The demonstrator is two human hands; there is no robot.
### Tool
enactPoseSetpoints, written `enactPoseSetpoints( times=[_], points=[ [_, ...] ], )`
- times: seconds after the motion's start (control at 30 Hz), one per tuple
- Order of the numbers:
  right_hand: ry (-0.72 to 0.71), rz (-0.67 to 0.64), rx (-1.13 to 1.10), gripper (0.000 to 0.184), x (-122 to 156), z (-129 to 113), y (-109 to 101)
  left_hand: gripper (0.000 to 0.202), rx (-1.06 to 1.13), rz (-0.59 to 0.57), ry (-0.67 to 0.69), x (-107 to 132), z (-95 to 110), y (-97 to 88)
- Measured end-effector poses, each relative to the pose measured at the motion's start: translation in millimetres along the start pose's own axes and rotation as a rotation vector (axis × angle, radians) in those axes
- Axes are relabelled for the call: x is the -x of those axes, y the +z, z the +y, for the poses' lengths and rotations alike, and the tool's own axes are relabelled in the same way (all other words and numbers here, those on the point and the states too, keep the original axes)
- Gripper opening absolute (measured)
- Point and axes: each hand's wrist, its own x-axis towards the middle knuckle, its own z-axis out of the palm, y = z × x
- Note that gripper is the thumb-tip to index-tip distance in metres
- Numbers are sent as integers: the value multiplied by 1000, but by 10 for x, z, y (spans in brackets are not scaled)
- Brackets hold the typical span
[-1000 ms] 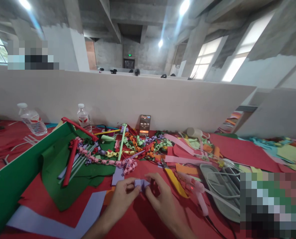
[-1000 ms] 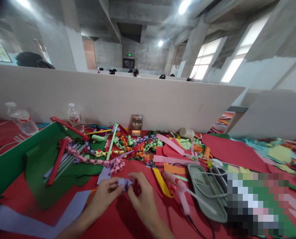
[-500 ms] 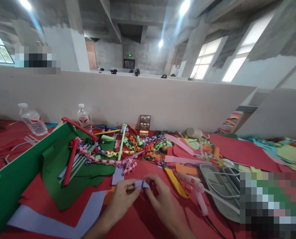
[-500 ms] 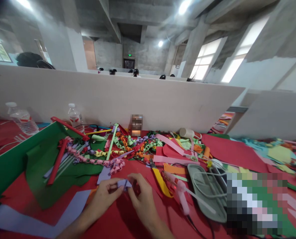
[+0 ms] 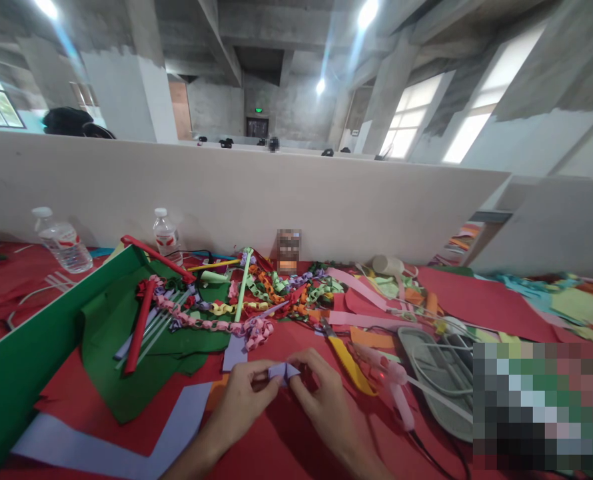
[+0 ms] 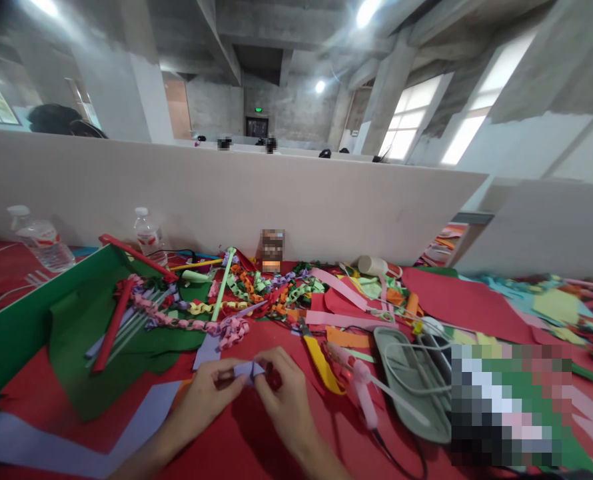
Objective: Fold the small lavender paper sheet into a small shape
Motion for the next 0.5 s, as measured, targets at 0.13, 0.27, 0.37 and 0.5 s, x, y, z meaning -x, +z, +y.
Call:
enactPoseSetpoints(
  times=[0.13,0.27,0.37,0.5],
  points=[
    [4,3,-9,10,-1,16,0,29,-34,26,26,-6,-3,-5],
    [-1,6,8,9,9,1,-3,36,-117,53,40,-11,-2,-20],
    [-18,-17,19,10,25,-24,-11,38,-136,65,27,-14,-6,-30],
    [-44,-48,36,11,37,-28,-16,38,-102,59,34,-9,9,-29]
  ],
)
